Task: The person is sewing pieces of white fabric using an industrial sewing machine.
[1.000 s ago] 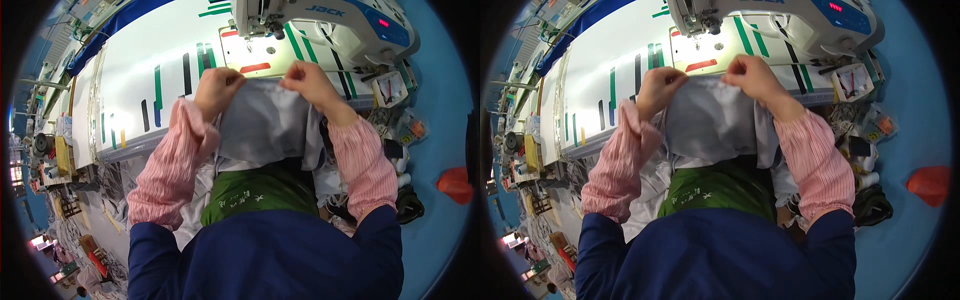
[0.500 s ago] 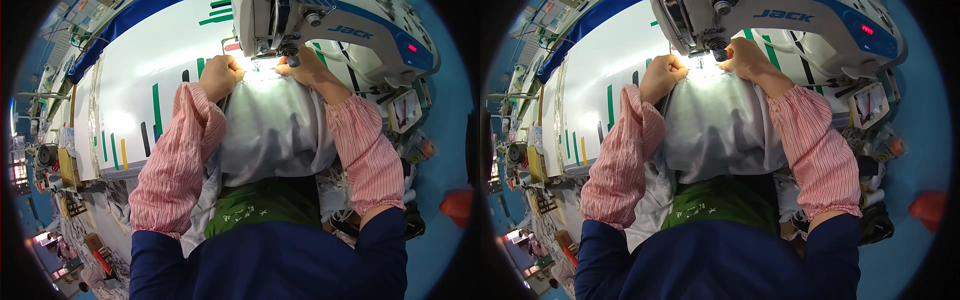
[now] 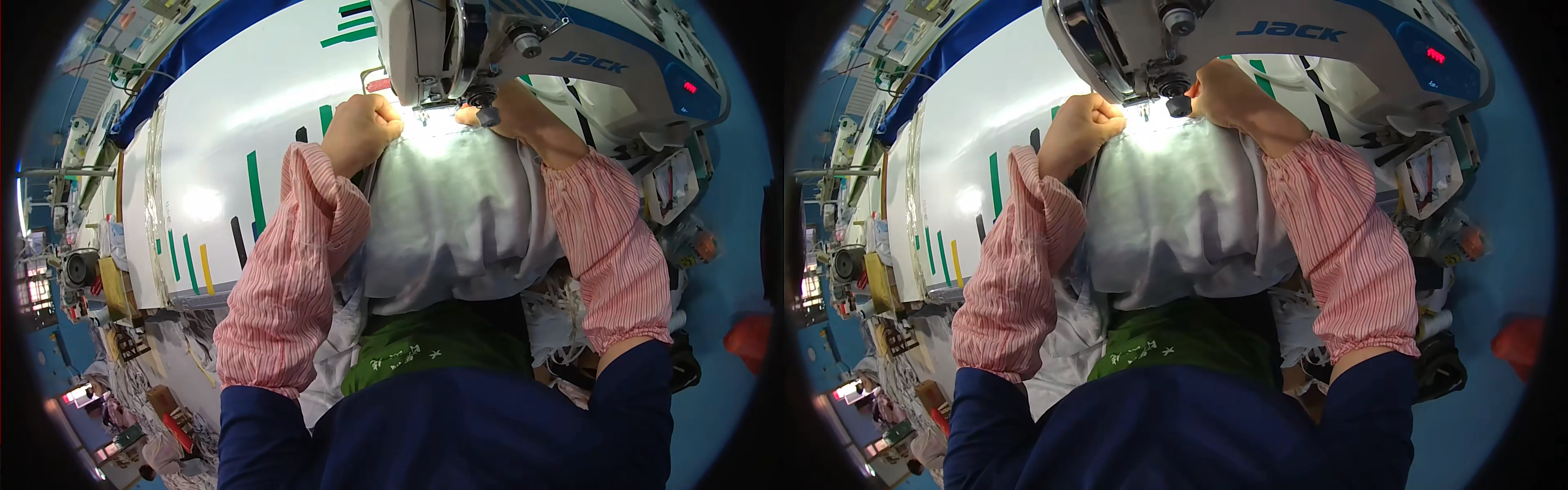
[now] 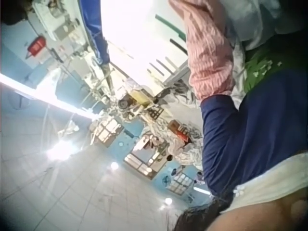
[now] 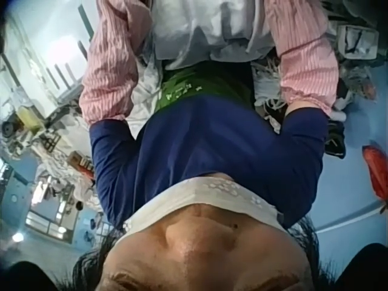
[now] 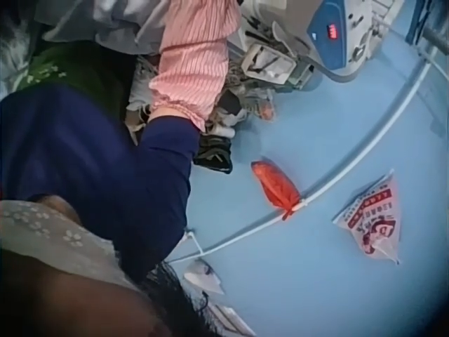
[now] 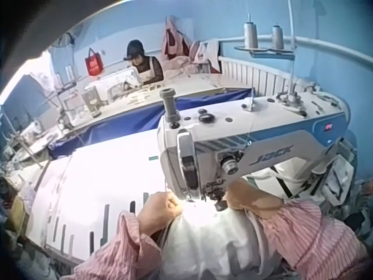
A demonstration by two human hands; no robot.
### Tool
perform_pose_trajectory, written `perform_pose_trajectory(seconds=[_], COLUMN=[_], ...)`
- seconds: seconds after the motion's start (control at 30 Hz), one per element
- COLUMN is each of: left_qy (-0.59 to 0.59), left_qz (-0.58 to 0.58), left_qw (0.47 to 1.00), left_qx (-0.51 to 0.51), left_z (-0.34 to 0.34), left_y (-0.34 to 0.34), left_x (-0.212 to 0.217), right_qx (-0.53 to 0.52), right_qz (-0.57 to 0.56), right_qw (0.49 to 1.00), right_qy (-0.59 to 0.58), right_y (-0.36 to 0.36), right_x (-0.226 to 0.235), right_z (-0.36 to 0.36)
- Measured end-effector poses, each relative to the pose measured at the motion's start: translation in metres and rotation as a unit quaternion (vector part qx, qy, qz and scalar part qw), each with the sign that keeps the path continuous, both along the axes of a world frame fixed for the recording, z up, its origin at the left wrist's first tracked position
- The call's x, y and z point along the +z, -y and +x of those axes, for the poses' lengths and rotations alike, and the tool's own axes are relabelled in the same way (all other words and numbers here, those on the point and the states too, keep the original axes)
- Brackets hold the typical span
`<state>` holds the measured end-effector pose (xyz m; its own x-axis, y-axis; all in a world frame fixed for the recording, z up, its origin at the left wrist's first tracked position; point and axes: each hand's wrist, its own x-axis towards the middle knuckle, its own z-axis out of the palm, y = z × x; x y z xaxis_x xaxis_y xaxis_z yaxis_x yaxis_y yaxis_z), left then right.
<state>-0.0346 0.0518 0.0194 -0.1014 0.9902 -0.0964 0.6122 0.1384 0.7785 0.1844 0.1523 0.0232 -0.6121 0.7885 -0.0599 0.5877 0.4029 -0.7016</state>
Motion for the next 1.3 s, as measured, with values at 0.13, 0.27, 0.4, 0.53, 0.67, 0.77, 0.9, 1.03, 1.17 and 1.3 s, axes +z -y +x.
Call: perform_pose_trajectory(seconds=[0.13,0.27,0.4,0.53,0.67,0.77,0.9,1.03,1.17,1.3], left_qy=[-0.026,-0.045,-0.016,-0.052,-0.048,-0.073,-0.069,-0.086,-0.042,-0.013], left_qz=[-0.014,-0.007,0.009,0.021,0.036,0.008,0.013,-0.015,0.006,-0.007], left_qw=[1.0,0.999,1.0,0.998,0.998,0.997,0.998,0.996,0.999,1.0], left_qx=[-0.007,-0.008,0.015,0.003,0.004,-0.002,0.003,-0.008,0.004,0.01], left_z=[0.001,0.001,-0.001,-0.004,-0.003,-0.001,0.0,0.002,0.003,0.004], left_y=[0.0,-0.002,-0.008,-0.013,-0.014,-0.014,-0.014,-0.011,-0.005,0.001], left_x=[0.003,0.002,-0.001,-0.002,0.001,0.004,0.009,0.008,0.003,-0.001], right_qx=[0.02,-0.006,-0.015,0.059,0.053,0.039,0.047,0.038,0.005,-0.035], right_qz=[0.007,-0.052,-0.011,0.123,0.077,0.243,0.128,0.292,0.16,-0.058], right_qw=[1.0,0.997,0.988,0.979,0.991,0.961,0.938,0.944,0.97,0.95], right_qy=[-0.006,0.05,0.156,0.15,0.093,-0.123,-0.319,-0.151,-0.184,-0.306], right_y=[0.005,0.011,0.003,-0.018,-0.017,0.001,0.026,0.033,0.032,0.037], right_x=[0.013,0.022,0.016,-0.002,-0.007,-0.007,0.0,0.005,0.004,0.005], right_z=[-0.002,0.002,-0.004,-0.022,0.002,0.01,0.012,0.013,0.009,0.005])
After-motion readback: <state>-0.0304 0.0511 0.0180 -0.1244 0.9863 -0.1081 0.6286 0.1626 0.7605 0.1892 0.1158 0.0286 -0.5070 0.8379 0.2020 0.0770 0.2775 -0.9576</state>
